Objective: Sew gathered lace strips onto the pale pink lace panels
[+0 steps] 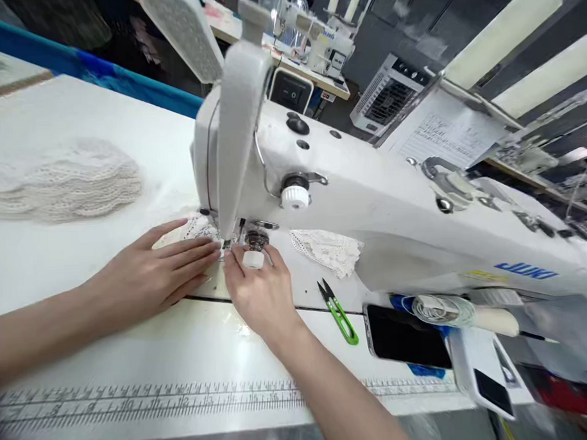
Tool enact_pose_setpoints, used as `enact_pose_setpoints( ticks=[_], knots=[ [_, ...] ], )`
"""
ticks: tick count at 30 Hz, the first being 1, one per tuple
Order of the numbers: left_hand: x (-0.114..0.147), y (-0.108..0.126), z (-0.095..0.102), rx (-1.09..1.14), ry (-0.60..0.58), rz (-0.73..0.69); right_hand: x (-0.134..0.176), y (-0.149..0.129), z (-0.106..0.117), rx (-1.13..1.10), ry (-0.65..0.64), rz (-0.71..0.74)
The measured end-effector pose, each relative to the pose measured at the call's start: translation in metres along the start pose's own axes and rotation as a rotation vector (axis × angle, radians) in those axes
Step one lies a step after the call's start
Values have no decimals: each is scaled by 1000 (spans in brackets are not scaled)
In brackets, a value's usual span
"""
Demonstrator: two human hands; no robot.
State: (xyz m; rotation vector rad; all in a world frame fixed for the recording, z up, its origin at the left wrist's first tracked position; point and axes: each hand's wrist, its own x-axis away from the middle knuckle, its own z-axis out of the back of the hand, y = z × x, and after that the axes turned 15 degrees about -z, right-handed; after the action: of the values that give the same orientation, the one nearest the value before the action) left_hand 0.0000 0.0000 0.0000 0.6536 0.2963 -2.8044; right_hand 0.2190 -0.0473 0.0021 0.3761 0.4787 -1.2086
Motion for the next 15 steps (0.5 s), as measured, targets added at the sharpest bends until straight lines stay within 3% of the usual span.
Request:
enact_pose_setpoints(
  ticks=[10, 15],
  knots=[
    [3, -13, -5, -53, -20, -13, -1, -1, 1, 21, -36, -32],
    [4, -15, -10, -1, -25, 49, -2, 1, 6, 5, -24, -21]
  ],
)
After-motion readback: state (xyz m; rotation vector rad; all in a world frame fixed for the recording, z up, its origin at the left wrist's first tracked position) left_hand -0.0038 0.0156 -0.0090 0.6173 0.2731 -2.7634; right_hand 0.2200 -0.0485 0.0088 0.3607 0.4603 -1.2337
